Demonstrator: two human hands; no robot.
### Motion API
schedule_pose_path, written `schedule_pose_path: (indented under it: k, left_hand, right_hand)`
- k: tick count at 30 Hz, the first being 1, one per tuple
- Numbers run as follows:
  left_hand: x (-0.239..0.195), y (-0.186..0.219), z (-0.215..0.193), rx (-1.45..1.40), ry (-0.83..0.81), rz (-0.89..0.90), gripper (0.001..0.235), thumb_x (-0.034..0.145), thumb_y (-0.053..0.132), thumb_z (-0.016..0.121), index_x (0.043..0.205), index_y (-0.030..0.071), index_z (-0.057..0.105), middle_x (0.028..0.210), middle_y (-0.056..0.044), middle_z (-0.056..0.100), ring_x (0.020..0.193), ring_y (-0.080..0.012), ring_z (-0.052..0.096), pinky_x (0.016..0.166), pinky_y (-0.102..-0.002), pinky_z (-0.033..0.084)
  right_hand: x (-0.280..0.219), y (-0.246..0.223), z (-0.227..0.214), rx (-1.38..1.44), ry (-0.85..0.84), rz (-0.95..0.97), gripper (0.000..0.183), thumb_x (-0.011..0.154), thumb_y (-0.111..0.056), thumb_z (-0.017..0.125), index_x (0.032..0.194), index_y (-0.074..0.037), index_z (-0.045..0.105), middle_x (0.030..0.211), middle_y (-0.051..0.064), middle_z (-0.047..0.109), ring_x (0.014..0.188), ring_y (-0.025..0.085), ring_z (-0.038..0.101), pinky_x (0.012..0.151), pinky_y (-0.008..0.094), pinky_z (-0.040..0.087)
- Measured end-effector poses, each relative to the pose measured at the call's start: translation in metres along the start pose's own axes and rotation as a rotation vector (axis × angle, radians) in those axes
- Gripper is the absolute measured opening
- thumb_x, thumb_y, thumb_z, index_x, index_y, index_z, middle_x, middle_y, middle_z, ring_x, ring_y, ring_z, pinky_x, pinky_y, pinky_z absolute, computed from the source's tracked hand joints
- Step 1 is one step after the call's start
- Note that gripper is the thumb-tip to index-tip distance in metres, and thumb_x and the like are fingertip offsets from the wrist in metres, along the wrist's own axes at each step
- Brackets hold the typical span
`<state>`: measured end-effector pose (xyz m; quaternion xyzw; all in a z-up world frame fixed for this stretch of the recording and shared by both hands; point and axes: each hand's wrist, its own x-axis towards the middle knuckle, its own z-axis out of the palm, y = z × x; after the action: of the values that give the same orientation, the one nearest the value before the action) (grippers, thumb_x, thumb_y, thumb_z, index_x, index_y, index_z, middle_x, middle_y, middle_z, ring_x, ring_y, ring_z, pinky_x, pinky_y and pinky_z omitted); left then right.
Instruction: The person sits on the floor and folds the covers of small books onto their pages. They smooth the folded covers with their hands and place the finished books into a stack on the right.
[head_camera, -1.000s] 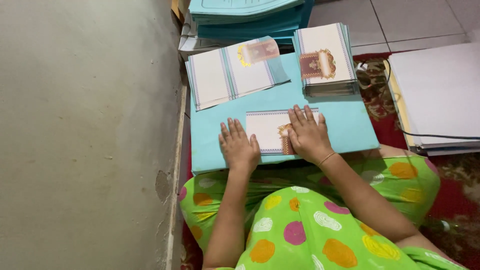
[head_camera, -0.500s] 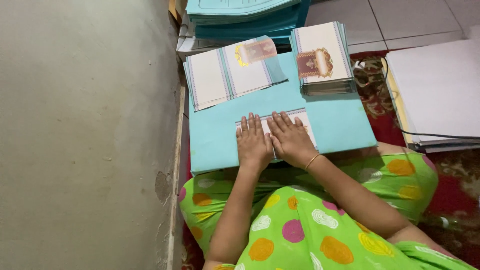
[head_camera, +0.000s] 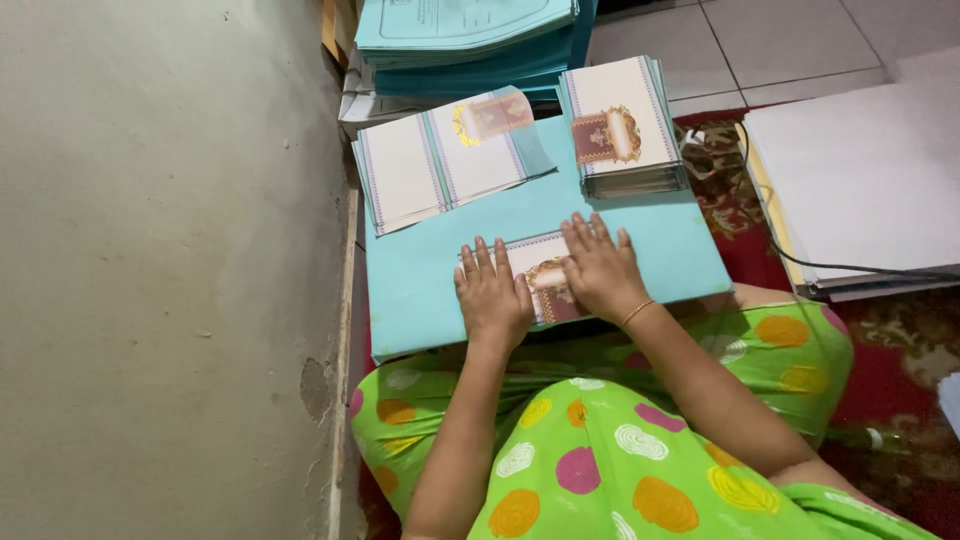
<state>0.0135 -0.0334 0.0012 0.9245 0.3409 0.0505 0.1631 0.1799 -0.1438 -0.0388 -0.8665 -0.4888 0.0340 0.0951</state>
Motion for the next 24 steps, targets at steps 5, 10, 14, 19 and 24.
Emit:
schedule_pose_path:
  k: [5,10,14,19,24]
  left_hand:
    - [0.002,-0.002,0.005,-0.01,0.022,0.02,0.069,0.1,0.036,0.035,0.16,0.005,0.026,0.166,-0.026,0.018,0.155,-0.0444,0.01,0.122,-0.058,0.011]
    - [-0.003,-0.002,0.001,-0.063,0.036,0.019,0.068,0.1,0.034,0.034,0.16,0.005,0.027,0.166,-0.026,0.019,0.155,-0.0436,0.01,0.122,-0.056,0.011]
    - [-0.002,-0.004,0.009,-0.061,0.074,0.038,0.068,0.099,0.035,0.036,0.159,0.003,0.028,0.165,-0.028,0.02,0.155,-0.0449,0.01,0.122,-0.056,0.011]
    - [0.001,-0.009,0.014,-0.051,0.103,0.062,0.068,0.099,0.034,0.039,0.158,0.001,0.03,0.164,-0.03,0.023,0.154,-0.0463,0.013,0.122,-0.057,0.012]
    - [0.001,-0.003,0.008,-0.078,0.058,0.051,0.067,0.1,0.034,0.033,0.16,0.003,0.026,0.167,-0.025,0.019,0.156,-0.04,0.009,0.123,-0.053,0.009]
  right_hand:
    - [-0.017,-0.041,0.002,-0.041,0.021,-0.095,0.063,0.104,-0.039,0.032,0.161,-0.013,0.031,0.167,0.013,0.031,0.155,0.033,0.023,0.12,0.056,0.018]
    - [-0.001,-0.021,0.001,0.033,-0.094,-0.174,0.064,0.105,-0.046,0.025,0.163,-0.021,0.027,0.169,0.006,0.027,0.156,0.029,0.021,0.12,0.058,0.016]
    - [-0.003,-0.03,-0.011,0.008,-0.038,0.043,0.066,0.104,-0.042,0.027,0.163,-0.012,0.026,0.169,0.012,0.025,0.156,0.033,0.019,0.121,0.059,0.015]
    - [-0.01,-0.033,0.011,-0.138,0.015,-0.276,0.059,0.106,-0.043,0.029,0.162,-0.025,0.03,0.167,0.001,0.031,0.154,0.025,0.025,0.12,0.053,0.016]
    - [-0.003,-0.012,-0.011,-0.033,-0.061,0.068,0.064,0.106,-0.042,0.025,0.164,-0.015,0.025,0.171,0.01,0.023,0.157,0.03,0.017,0.12,0.059,0.014]
